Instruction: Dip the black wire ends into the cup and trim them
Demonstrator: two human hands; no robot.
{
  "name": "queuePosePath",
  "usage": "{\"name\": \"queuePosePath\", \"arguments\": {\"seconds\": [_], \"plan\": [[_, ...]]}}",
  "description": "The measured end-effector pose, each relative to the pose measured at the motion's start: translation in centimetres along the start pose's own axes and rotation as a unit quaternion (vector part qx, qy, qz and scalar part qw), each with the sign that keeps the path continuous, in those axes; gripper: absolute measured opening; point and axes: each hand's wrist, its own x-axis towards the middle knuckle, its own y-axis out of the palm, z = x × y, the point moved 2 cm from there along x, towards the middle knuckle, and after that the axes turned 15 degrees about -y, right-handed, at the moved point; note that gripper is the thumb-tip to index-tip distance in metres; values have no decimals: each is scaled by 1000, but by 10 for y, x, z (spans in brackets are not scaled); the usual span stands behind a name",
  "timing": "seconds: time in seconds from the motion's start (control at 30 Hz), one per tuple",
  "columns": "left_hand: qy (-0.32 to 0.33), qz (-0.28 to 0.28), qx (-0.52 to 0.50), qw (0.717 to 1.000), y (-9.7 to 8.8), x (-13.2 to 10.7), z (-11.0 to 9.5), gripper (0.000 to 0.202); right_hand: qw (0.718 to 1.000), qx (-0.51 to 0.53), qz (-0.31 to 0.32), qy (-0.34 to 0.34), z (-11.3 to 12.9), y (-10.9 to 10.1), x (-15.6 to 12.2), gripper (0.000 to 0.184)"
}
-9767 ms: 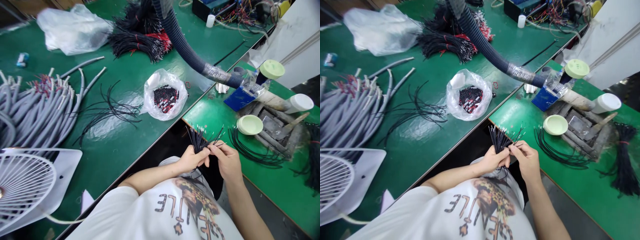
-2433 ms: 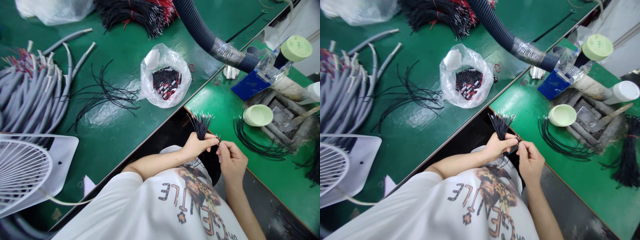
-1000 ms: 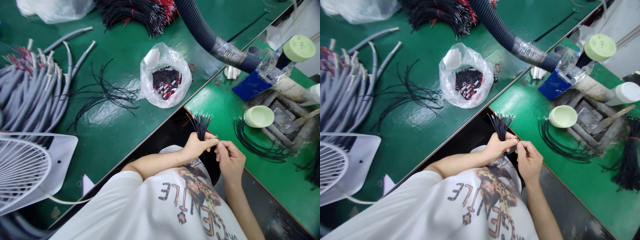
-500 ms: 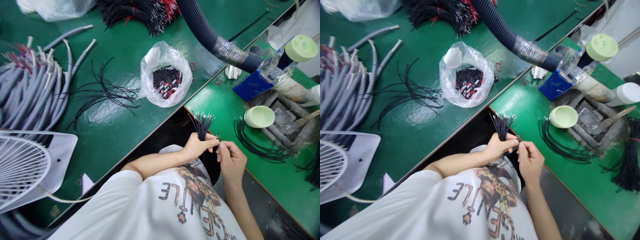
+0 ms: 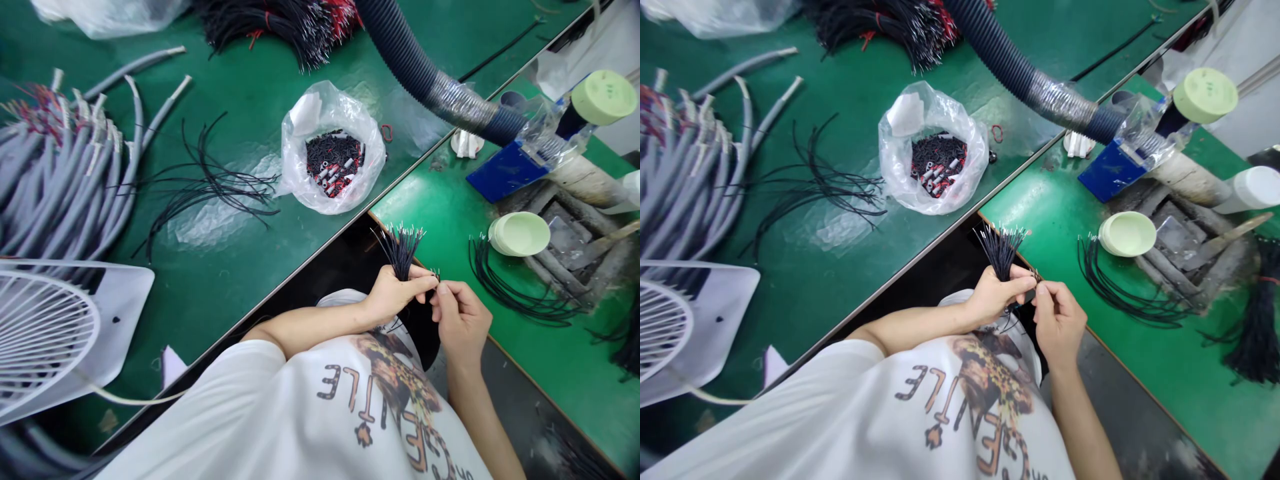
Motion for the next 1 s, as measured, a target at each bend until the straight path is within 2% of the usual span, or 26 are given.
{"name": "queuePosePath", "arguments": {"seconds": [0.17,0.37,0.53,0.63,0.77,0.9,1.0], "plan": [[-1,-2,-6,1000,1,0,0,37,1000,-15,-24,-1,-2,-1,0,23],[-15,-8,-4,1000,4,0,1,43,999,-21,-25,1,-4,-5,0,23],[-30,14,2,999,9,3,7,48,998,-50,-19,-11,-1,-19,3,20],[-33,23,10,999,10,6,6,49,996,-85,-17,-14,5,-42,10,19],[-23,12,18,1000,6,12,-3,47,986,-163,14,-24,13,-89,34,21],[1,1,22,1000,2,23,-12,44,965,-246,80,-47,13,-130,77,25],[9,-8,26,1000,3,30,-15,43,943,-302,134,-40,6,-142,115,27]]}}
